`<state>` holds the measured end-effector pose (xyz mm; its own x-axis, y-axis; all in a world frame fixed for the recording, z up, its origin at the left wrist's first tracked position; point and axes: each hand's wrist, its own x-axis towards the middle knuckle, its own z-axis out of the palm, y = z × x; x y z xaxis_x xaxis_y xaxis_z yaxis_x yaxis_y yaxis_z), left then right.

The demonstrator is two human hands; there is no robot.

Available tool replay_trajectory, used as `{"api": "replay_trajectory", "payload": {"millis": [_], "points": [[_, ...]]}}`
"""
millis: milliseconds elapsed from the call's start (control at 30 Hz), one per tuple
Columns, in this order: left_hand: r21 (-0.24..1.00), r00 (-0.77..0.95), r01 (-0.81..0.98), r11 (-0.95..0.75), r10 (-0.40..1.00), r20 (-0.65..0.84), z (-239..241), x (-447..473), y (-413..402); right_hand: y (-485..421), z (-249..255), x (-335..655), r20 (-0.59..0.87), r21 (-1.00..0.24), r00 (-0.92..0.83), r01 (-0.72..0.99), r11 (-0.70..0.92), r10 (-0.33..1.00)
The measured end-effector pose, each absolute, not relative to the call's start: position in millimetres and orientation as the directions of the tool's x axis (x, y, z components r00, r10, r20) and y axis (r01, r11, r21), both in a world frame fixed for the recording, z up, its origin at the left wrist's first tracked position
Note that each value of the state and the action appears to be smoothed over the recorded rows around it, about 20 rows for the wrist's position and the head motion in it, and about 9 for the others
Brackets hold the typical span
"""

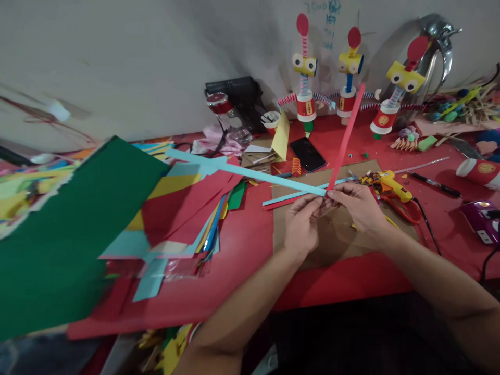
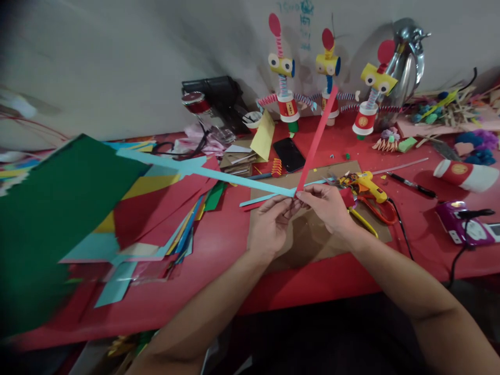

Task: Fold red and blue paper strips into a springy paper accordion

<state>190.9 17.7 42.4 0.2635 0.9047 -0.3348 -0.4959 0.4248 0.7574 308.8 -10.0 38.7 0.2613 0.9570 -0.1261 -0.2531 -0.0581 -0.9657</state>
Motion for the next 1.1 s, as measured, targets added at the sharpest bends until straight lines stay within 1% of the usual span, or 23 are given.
{"api": "replay_trajectory", "payload": {"millis": [67, 233, 367, 533, 733, 900, 967, 1100], "points": [[0.710, 0.306, -0.498, 0.498, 0.867, -0.393, 42.3, 188.5, 22.5, -9.0, 40.0, 311.8, -0.141, -0.963, 0.241, -0.258, -0.077, 0.960], [0.621, 0.382, -0.404, 0.671, 0.741, -0.552, 39.8, 185.5, 34.7, -7.3, 41.4, 317.7, -0.149, -0.964, 0.192, -0.247, -0.099, 0.970], [0.596, 0.399, -0.376, 0.709, 0.705, -0.587, 37.5, 186.1, 39.1, -6.3, 39.2, 321.3, -0.130, -0.980, 0.168, -0.175, -0.100, 0.977], [0.573, 0.367, -0.372, 0.730, 0.683, -0.632, 38.5, 188.4, 38.7, -4.5, 37.0, 323.3, -0.131, -0.985, 0.177, -0.132, -0.108, 0.975], [0.589, 0.389, -0.375, 0.716, 0.698, -0.601, 38.4, 188.8, 37.9, -5.1, 38.8, 323.7, -0.136, -0.985, 0.164, -0.130, -0.115, 0.977], [0.546, 0.390, -0.356, 0.758, 0.651, -0.651, 38.1, 189.0, 38.4, -6.1, 39.3, 324.3, -0.144, -0.982, 0.140, -0.142, -0.124, 0.980], [0.542, 0.387, -0.372, 0.754, 0.657, -0.647, 37.2, 189.4, 38.1, -5.9, 38.5, 324.3, -0.147, -0.981, 0.129, -0.146, -0.128, 0.981], [0.606, 0.420, -0.362, 0.708, 0.704, -0.572, 32.2, 189.0, 37.1, -5.2, 36.8, 323.6, -0.150, -0.979, 0.132, -0.160, -0.129, 0.980]]}}
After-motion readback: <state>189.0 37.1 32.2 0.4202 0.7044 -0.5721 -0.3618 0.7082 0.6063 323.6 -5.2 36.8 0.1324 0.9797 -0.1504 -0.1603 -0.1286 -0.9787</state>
